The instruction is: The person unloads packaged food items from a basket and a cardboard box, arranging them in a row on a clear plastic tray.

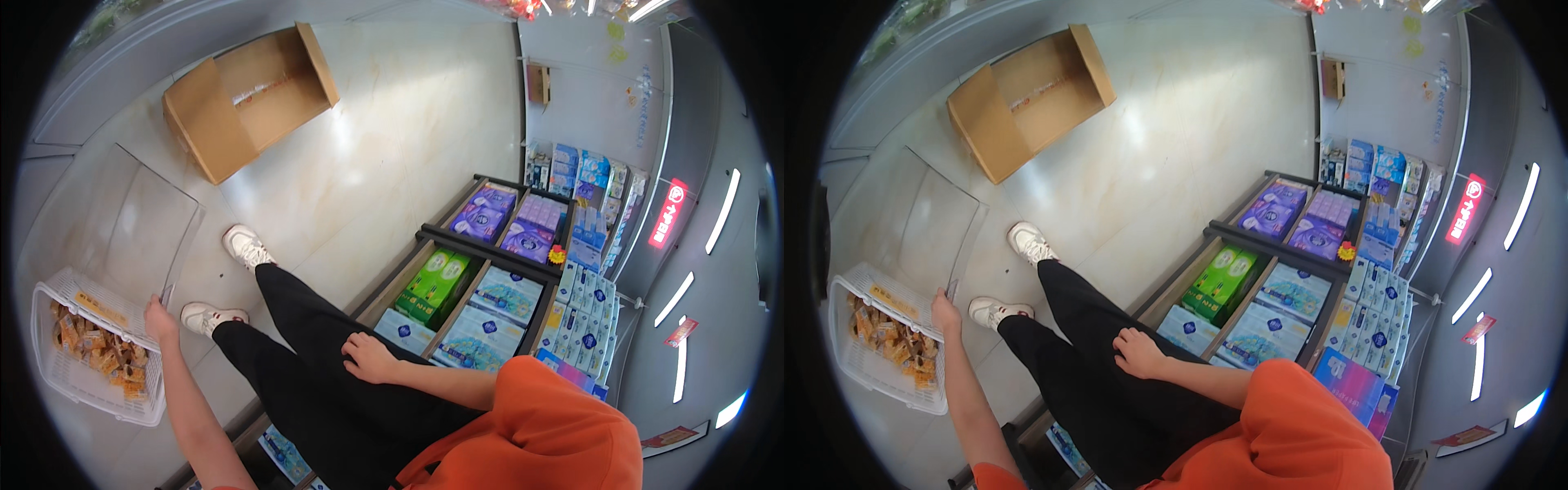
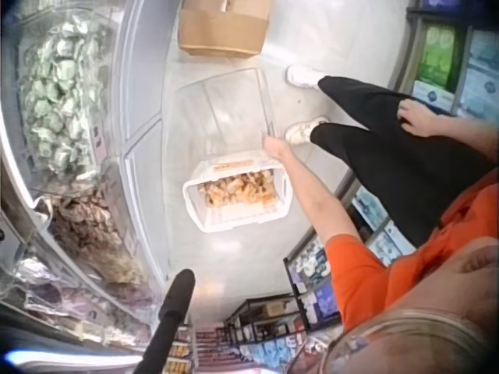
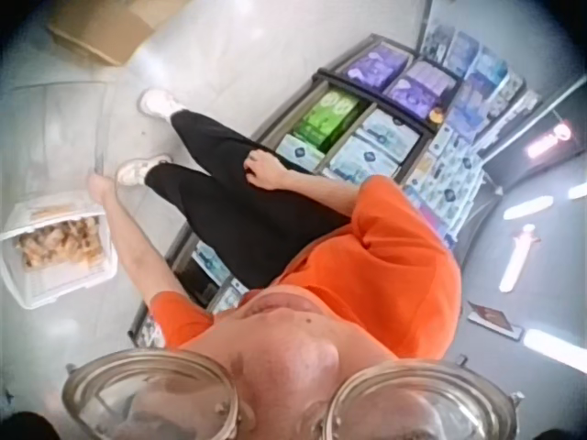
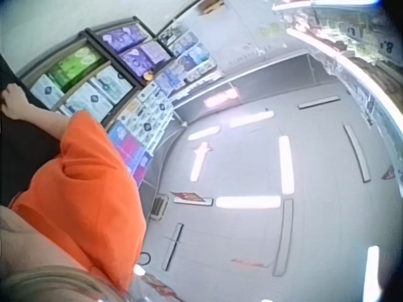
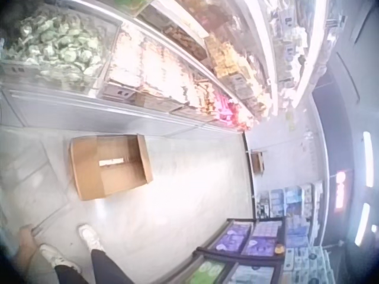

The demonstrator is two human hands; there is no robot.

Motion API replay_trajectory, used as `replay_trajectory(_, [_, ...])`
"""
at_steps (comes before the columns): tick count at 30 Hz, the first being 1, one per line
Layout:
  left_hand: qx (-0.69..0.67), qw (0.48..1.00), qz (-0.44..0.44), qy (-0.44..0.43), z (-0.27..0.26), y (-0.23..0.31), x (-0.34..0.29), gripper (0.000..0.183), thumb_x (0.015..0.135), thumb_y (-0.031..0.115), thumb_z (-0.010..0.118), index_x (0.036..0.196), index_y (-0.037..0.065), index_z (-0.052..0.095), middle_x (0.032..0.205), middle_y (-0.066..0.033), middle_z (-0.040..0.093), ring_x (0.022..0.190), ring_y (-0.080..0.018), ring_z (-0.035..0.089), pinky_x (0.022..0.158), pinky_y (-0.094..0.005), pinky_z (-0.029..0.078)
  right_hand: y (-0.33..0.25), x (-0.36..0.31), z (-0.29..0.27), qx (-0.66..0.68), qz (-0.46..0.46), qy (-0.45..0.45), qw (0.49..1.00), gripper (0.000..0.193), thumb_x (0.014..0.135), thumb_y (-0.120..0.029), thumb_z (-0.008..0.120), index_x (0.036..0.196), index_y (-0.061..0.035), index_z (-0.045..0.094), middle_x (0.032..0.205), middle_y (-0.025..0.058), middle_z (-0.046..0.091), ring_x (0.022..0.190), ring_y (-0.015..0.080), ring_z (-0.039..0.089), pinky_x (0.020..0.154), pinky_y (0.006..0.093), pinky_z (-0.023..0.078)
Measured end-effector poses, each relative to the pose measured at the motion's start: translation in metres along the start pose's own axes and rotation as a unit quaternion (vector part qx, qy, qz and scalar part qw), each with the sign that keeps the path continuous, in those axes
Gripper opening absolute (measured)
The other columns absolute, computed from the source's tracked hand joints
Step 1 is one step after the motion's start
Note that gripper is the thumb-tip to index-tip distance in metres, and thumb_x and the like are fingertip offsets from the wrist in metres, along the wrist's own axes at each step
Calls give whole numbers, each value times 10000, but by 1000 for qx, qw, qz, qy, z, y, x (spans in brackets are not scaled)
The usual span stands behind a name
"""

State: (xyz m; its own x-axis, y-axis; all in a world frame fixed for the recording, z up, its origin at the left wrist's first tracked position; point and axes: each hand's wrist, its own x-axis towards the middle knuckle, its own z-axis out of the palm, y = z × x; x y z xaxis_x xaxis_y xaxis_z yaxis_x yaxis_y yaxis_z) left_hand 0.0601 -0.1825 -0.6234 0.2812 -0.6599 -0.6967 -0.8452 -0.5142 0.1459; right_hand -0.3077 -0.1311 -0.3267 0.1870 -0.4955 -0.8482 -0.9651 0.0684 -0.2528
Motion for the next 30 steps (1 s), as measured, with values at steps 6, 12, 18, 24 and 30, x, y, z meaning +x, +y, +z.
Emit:
replay_trajectory(6, [93, 994, -17, -52, 1, -9, -1, 208, 891, 131, 447, 1060, 119, 567, 1002, -118, 586, 963, -305, 577, 754, -432, 483, -7, 8, -4, -5, -12, 35, 999, 178, 719, -170, 610, 839, -54, 548, 894, 118, 487, 895, 300, 494, 767, 404, 422])
replay_trajectory(12, [77, 994, 11, -72, 21, -9, 2, 188, 877, 128, 492, 1039, 121, 587, 984, -135, 569, 952, -304, 576, 742, -424, 488, -6, 18, -16, 12, -26, 56, 998, 128, 731, -135, 602, 822, -70, 541, 864, 104, 488, 866, 292, 493, 744, 392, 417])
replay_trajectory(18, [64, 996, 21, -57, 34, 8, 4, 185, 862, 135, 531, 1036, 112, 588, 977, -146, 565, 930, -318, 579, 750, -418, 486, -2, 22, -14, 149, 12, 98, 984, 96, 765, -69, 600, 845, -43, 554, 830, 102, 530, 827, 266, 541, 745, 340, 446])
replay_trajectory(24, [151, 980, 56, -120, 28, 28, 20, 218, 811, 51, 517, 1020, 64, 581, 1002, -192, 577, 933, -359, 586, 778, -441, 481, 57, -13, 50, 476, 300, 159, 811, 118, 837, -105, 556, 924, -27, 569, 771, 55, 585, 736, 128, 561, 695, 259, 448])
replay_trajectory(30, [268, 939, 109, -183, 23, 41, 44, 232, 752, 62, 533, 972, 6, 582, 973, -215, 615, 949, -361, 593, 811, -427, 482, 93, -93, 186, 366, 425, -35, 827, 209, 777, -228, 580, 841, -30, 596, 785, 140, 637, 771, 274, 626, 694, 370, 474])
